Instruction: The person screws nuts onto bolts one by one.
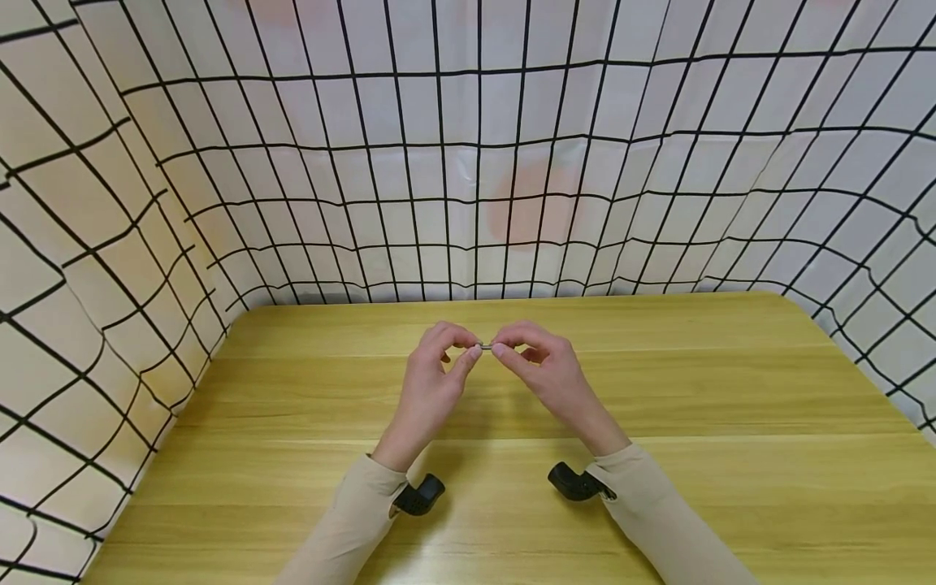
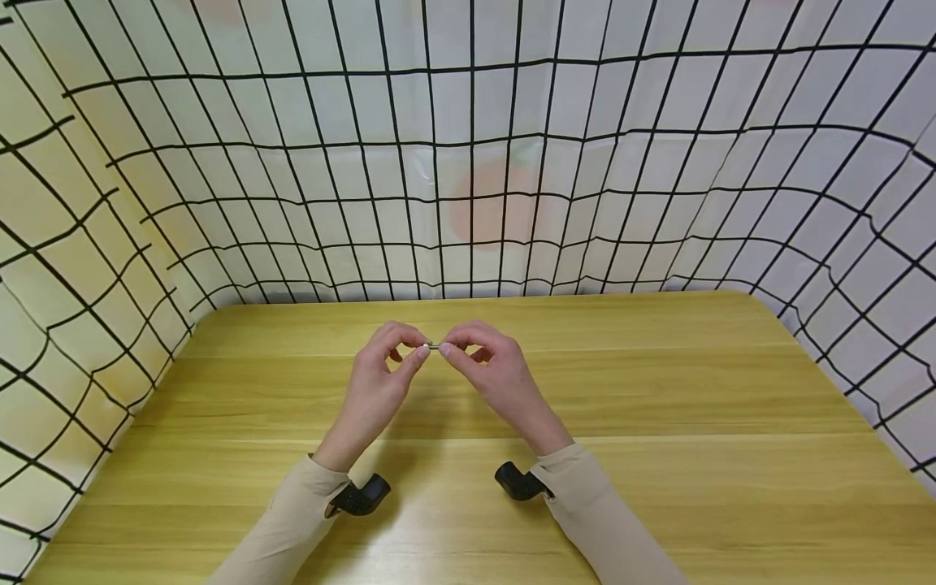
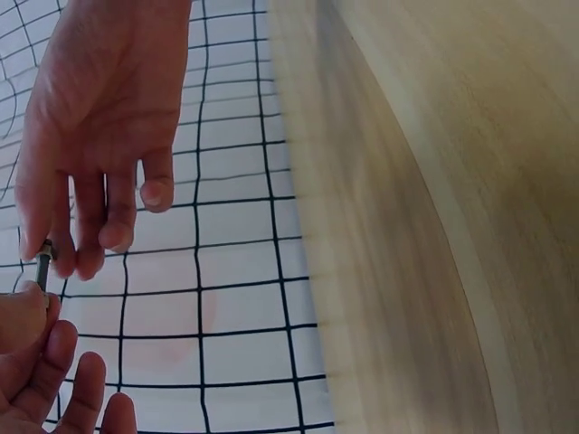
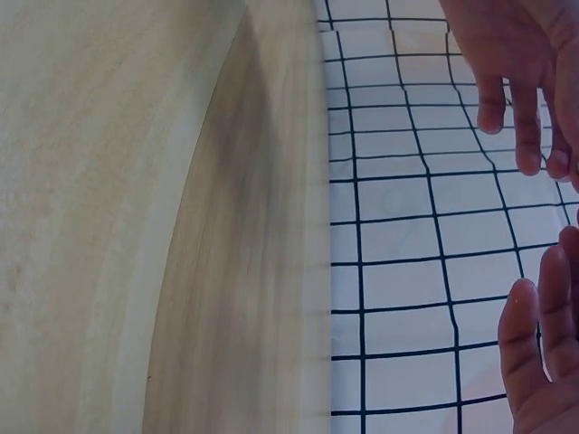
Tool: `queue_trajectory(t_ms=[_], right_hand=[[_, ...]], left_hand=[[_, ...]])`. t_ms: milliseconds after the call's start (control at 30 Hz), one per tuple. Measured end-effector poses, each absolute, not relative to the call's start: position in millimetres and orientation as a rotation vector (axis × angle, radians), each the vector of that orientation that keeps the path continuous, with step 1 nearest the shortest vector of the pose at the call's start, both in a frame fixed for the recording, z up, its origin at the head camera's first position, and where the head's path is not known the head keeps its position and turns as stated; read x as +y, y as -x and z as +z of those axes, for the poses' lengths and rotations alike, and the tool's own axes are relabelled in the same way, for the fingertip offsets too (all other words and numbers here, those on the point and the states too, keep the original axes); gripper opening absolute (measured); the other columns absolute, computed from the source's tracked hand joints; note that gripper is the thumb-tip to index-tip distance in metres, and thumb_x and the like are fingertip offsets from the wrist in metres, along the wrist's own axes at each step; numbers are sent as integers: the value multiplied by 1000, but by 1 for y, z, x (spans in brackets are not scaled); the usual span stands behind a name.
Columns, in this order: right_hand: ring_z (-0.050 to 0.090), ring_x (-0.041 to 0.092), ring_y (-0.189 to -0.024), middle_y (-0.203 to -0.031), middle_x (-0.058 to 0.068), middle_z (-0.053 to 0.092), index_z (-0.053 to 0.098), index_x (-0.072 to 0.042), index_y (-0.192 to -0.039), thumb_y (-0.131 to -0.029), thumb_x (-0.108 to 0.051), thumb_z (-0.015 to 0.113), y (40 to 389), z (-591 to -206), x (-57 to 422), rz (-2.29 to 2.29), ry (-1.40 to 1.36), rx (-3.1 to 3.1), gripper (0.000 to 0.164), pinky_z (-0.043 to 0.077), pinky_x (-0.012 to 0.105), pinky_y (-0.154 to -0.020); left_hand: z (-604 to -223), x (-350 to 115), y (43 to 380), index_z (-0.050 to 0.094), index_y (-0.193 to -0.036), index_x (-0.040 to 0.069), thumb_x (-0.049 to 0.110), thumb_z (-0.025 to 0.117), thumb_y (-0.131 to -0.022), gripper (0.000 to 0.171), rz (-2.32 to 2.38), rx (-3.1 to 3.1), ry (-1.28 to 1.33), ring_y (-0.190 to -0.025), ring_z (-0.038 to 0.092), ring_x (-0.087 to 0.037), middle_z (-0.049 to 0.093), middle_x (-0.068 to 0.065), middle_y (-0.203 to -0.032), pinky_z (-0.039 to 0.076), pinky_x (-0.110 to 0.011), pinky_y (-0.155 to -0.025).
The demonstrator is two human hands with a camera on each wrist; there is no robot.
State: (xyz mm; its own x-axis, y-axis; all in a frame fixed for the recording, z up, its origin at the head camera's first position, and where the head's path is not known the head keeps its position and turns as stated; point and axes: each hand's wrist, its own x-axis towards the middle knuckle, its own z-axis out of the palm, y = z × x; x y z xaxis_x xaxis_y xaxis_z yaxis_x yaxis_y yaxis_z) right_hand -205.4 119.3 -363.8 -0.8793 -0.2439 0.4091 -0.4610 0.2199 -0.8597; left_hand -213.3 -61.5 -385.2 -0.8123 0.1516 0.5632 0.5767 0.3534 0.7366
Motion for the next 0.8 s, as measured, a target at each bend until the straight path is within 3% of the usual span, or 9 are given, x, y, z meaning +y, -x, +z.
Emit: queue_trajectory(t_ms=[100, 233, 500, 633, 800], right_hand=[[54, 21, -85, -97, 8, 64, 69, -2, -99, -97, -7, 62, 210, -371, 121, 1776, -688, -2294, 9, 47, 34, -67], [54, 25, -82, -91, 8, 63, 69, -6, -98, -100, -16, 59, 220, -386, 124, 1807, -688, -2311, 15, 49, 39, -60], [57, 34, -88, -94, 13, 66, 70, -4, -105, -103, -21, 54, 225, -390, 128, 1804, -658, -2378, 23, 52, 41, -68], [60, 27, -92, -108, 5, 66, 67, -13, -115, -100, -25, 60, 224, -387, 128, 1789, -692, -2377, 21, 53, 43, -70], [61, 18, -93, -118, -3, 61, 63, -20, -121, -93, -18, 71, 223, -385, 128, 1719, -730, -2363, 30, 51, 38, -76]], left_hand=[[-386, -61, 213, 68, -94, 9, 11, 66, -95, 3, -1461, -2212, 655, -94, 52, -17, 61, 3, -97, 41, -49, -76], [-387, -60, 213, 68, -95, 8, 12, 66, -95, 5, -1455, -2224, 661, -95, 52, -16, 61, 4, -97, 41, -45, -76], [-386, -59, 213, 68, -95, 8, 12, 66, -95, 5, -1465, -2230, 638, -95, 53, -19, 61, 3, -97, 41, -44, -76], [-387, -60, 213, 68, -96, 8, 12, 66, -95, 5, -1463, -2236, 614, -95, 52, -15, 61, 4, -97, 40, -41, -76], [-387, -61, 213, 68, -96, 9, 12, 66, -95, 4, -1475, -2241, 611, -95, 51, -13, 60, 4, -97, 41, -48, -78]])
